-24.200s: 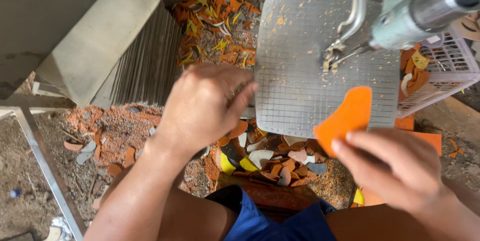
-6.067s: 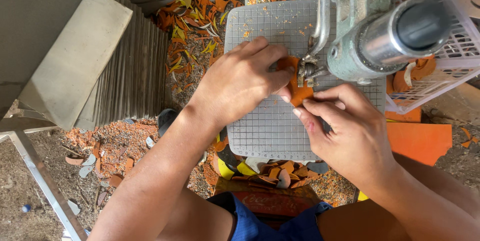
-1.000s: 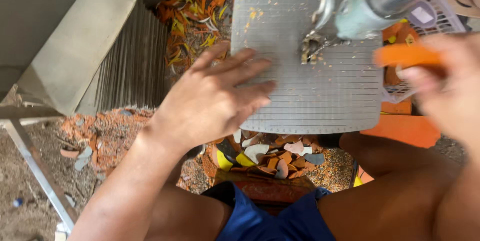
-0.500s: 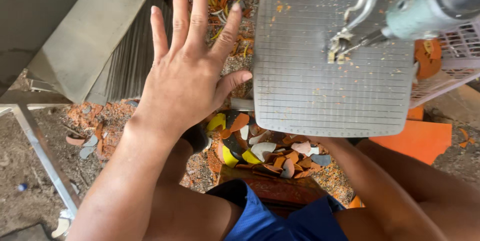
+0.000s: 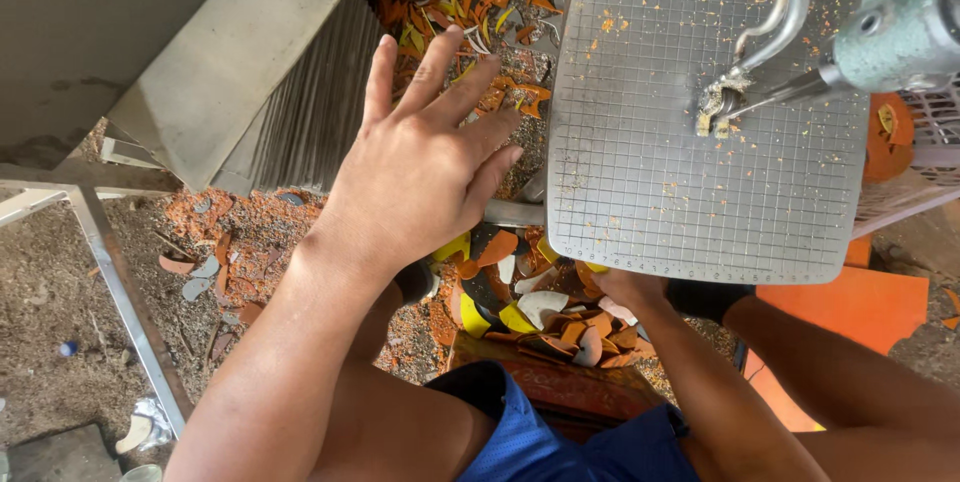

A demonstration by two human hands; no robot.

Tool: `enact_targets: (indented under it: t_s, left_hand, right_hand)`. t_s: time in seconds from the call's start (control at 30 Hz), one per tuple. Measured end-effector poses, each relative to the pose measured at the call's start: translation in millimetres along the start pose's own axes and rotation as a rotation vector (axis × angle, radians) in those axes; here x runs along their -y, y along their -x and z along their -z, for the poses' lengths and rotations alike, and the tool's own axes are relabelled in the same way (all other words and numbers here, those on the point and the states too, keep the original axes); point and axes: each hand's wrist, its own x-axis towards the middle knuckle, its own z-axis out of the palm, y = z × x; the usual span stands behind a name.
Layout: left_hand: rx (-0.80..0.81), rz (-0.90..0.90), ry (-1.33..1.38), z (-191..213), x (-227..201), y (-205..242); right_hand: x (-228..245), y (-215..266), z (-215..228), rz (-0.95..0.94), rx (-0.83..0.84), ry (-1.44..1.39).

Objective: The person sits on the floor and uses a vertical spindle trimmer to shape the edges of small orange and yellow rubber-like pieces. They handle each piece one at a time, guiding it against the spinning cutter and then placing the trimmed pieces into a nearby white basket.

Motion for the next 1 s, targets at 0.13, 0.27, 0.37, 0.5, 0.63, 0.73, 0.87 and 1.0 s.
enact_targets:
  t_s: [0.13,0.27,0.37,0.5,0.63,0.73,0.87,1.0]
  left_hand:
    - [-0.006,0.001,0.009,3.0,-3.2,-1.2]
    - [-0.014,-0.005,0.014,4.5,-7.9,-6.2]
    - [-0.060,-0.010,0.047,3.4,-16.1,-11.5]
    - [-0.098,-0.064,0.109,-3.4,-32.3,-19.8]
    - [-0.037,-0.175,0.263,-20.0,-60.9,-25.7]
    - [0.014,-0.204,0.290,-32.4,-76.7,-24.7]
    - [0.003,-0.222,0.212,-42.0,-81.4,-26.9]
    - [0.021,-0.229,0.169,-45.3,-87.0,-27.0]
  right_hand:
    - [34.9,44.5,70.6,0.173,0.183,0.123]
    - [69.0,125.7,165.3,0.213,0.689,-0.043]
    - [66.6,195.4,255.0,0.165,0.640,-0.093]
    - [74.0,207.0,320.1,0.367,-0.144,-0.087]
    - [86.2,183.4,318.8,0.404,-0.608,0.154]
    - [83.4,183.3,310.7,0.450,-0.700,0.197]
    - [66.7,181.5,323.4,0.642,-0.550,0.052]
    - [62.2,174.5,326.4,0.787,-0.533,0.093]
